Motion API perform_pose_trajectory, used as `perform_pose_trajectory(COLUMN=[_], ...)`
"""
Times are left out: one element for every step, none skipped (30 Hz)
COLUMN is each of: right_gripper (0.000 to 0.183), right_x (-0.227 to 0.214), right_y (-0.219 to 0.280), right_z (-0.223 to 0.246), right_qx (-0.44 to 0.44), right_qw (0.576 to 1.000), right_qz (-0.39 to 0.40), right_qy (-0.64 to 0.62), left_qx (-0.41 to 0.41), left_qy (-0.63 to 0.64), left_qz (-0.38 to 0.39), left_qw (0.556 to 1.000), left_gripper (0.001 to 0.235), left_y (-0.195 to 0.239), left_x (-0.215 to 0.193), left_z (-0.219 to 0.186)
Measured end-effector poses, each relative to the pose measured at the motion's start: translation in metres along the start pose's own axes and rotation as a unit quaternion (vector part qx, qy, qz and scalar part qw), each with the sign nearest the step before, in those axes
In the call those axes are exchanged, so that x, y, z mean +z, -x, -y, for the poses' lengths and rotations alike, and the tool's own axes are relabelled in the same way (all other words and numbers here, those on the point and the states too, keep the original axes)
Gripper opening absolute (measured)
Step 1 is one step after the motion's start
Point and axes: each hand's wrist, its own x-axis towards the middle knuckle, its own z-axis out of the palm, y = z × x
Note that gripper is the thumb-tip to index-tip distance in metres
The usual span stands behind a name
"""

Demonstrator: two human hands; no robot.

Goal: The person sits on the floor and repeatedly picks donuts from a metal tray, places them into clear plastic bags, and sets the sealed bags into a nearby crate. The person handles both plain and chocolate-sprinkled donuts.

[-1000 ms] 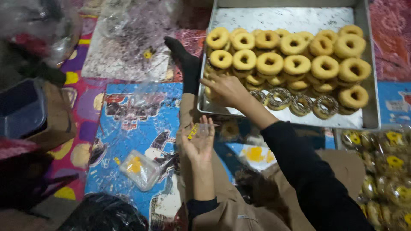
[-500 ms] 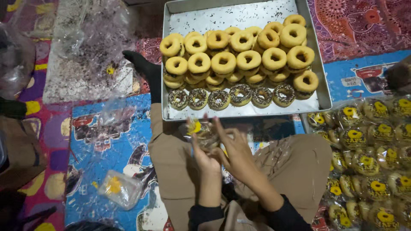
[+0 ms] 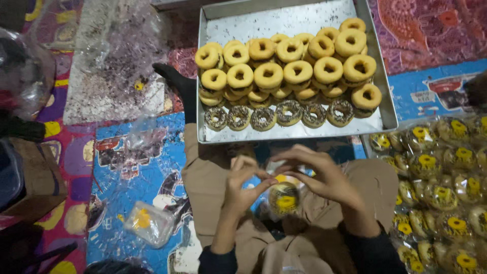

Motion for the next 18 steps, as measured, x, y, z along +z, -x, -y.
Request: perform_pose_trajectory(right_gripper=[0.036,0.033,0.031,0.03,0.031,0.032,0.03,0.029,0.027,0.032,0.039,0.047,0.05,0.055,0.049,0.044,0.05,0.057], right_x=[-0.005,-0.005,-0.004,0.002,0.009,0.015,0.022,0.026,0.031,0.032,0.027,0.025,0.011,0.001,-0.011,-0.029,-0.032,-0.027], right_y=[-0.002,0.001,0.005,0.009,0.013,0.016,0.019,0.021,0.024,0.028,0.03,0.035,0.034,0.031,0.032,0.025,0.019,0.021], right_z=[0.006,0.01,0.012,0.009,0.004,-0.005,-0.015,-0.028,-0.04,-0.051,-0.062,-0.07,-0.079,-0.087,-0.091,-0.095,-0.101,-0.108], right_qx=[-0.046,-0.087,-0.127,-0.143,-0.158,-0.173,-0.214,-0.254,-0.293,-0.327,-0.36,-0.388,-0.414,-0.44,-0.126,0.198,0.236,0.28], right_qw=[0.999,0.995,0.99,0.983,0.973,0.96,0.943,0.923,0.899,0.856,0.805,0.747,0.698,0.642,0.712,0.695,0.732,0.758], right_qz=[0.008,0.012,0.016,0.002,-0.012,-0.024,-0.048,-0.071,-0.093,-0.086,-0.08,-0.073,-0.139,-0.204,-0.112,-0.006,0.097,0.201], right_qy=[0.022,0.043,0.064,0.116,0.168,0.218,0.251,0.282,0.312,0.391,0.466,0.535,0.568,0.594,0.682,0.691,0.631,0.554], left_qx=[0.037,0.072,0.107,0.127,0.147,0.166,0.153,0.137,0.122,0.122,0.123,0.122,0.101,0.08,0.06,-0.088,-0.232,-0.376], left_qy=[0.012,0.028,0.044,0.022,0.0,-0.023,-0.028,-0.034,-0.04,-0.037,-0.035,-0.032,-0.046,-0.061,-0.077,0.014,0.106,0.193], left_qz=[-0.004,-0.003,-0.002,-0.01,-0.019,-0.028,-0.028,-0.029,-0.029,-0.025,-0.022,-0.016,-0.048,-0.08,-0.112,-0.127,-0.139,-0.139], left_qw=[0.999,0.997,0.993,0.992,0.989,0.985,0.987,0.99,0.991,0.991,0.992,0.992,0.993,0.992,0.989,0.988,0.957,0.896], left_gripper=[0.022,0.019,0.016,0.016,0.017,0.018,0.017,0.016,0.014,0.015,0.017,0.02,0.019,0.018,0.017,0.013,0.011,0.013], left_y=[-0.008,-0.012,-0.017,-0.021,-0.025,-0.028,-0.03,-0.03,-0.03,-0.029,-0.027,-0.023,-0.018,-0.013,-0.007,-0.003,0.0,0.008], left_x=[-0.013,-0.023,-0.03,-0.035,-0.039,-0.042,-0.044,-0.048,-0.051,-0.054,-0.058,-0.062,-0.066,-0.069,-0.072,-0.071,-0.065,-0.06], left_z=[-0.012,-0.026,-0.04,-0.051,-0.061,-0.069,-0.075,-0.08,-0.082,-0.083,-0.082,-0.08,-0.078,-0.073,-0.066,-0.057,-0.042,-0.028])
